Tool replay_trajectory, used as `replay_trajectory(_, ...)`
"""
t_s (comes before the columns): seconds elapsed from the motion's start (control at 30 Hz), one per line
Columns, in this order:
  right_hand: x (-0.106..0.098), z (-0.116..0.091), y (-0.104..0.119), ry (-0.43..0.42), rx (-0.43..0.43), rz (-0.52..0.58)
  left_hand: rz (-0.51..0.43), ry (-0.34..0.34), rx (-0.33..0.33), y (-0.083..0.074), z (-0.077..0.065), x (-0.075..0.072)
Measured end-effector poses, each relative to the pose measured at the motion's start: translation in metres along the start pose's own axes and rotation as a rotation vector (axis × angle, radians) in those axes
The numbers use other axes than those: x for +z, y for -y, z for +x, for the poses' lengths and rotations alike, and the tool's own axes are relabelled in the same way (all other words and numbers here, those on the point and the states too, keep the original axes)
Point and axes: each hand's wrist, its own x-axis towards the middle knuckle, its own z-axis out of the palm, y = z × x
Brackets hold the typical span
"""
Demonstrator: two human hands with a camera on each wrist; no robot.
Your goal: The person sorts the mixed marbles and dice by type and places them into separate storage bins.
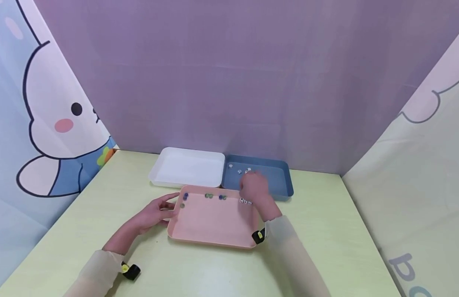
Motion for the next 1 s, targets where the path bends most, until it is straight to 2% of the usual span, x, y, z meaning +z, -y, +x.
replay_trajectory(0.17,0.003,-0.005,0.006,0.040,0.011,-0.021,-0.001,0.015,0.011,0.000,0.003,0.001)
replay_trajectory(0.4,0.007,-0.011,0.008,0.036,0.016,-0.061,0.000,0.025,-0.002,-0.004,0.004,0.005)
replay_trajectory(0.57,0.010,-0.014,0.008,0.092,0.050,-0.111,-0.002,0.024,-0.021,-0.002,0.004,0.005)
replay_trajectory(0.77,0.007,-0.017,0.014,0.186,0.080,-0.172,-0.006,0.039,0.005,-0.003,0.005,0.005)
replay_trajectory(1.0,0.010,-0.016,0.017,0.199,0.050,-0.219,0.000,0.027,0.003,-0.001,0.003,0.004)
